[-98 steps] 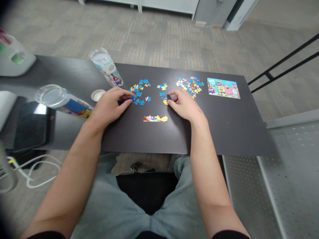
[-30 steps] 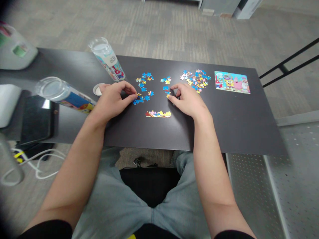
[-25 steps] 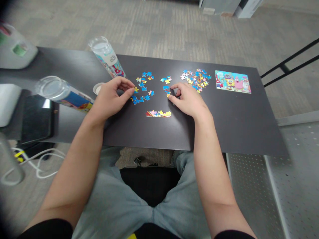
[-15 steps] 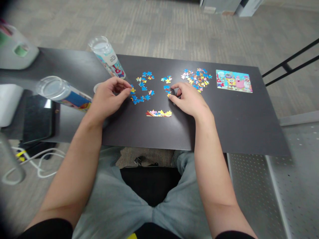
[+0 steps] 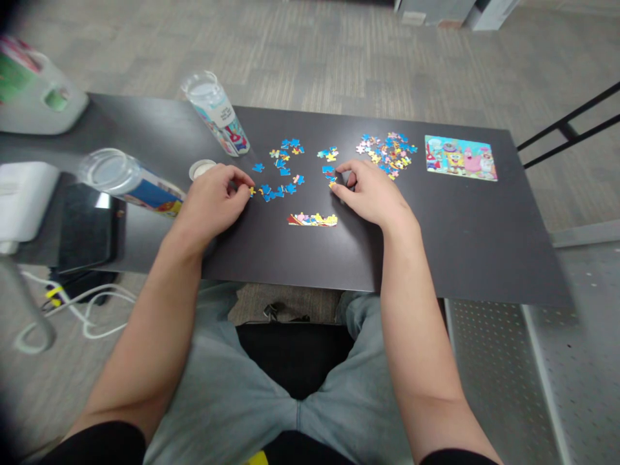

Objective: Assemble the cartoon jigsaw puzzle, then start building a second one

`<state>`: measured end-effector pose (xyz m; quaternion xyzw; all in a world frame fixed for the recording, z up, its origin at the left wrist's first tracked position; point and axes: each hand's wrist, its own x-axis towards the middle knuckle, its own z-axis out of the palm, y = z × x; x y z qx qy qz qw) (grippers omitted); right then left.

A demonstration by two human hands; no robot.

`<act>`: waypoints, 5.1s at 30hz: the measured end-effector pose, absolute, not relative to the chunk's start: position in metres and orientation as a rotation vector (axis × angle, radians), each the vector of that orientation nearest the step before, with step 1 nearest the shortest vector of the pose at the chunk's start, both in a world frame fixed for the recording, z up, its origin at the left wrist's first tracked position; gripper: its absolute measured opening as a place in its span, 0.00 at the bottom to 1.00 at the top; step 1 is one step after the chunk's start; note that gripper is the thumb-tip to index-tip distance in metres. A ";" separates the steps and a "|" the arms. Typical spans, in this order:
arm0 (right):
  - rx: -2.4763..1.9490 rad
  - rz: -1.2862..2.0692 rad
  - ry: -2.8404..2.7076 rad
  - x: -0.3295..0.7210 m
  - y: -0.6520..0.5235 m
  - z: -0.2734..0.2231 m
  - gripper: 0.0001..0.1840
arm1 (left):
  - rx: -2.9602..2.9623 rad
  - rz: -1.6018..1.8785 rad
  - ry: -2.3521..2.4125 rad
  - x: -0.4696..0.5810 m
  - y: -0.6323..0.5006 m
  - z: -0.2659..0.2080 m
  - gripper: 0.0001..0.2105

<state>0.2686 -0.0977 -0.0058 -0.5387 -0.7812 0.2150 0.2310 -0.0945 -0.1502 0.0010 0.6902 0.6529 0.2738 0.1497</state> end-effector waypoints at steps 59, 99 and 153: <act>-1.462 0.656 -2.195 0.267 -0.102 0.008 0.22 | 2.021 0.746 1.393 -0.083 -0.160 0.019 0.06; -1.464 0.615 -2.192 0.271 -0.104 -0.008 0.36 | 2.173 0.961 1.519 -0.085 -0.157 0.002 0.08; -1.178 0.739 -2.296 0.260 -0.101 0.000 0.15 | 2.220 0.636 1.465 -0.035 -0.159 0.009 0.08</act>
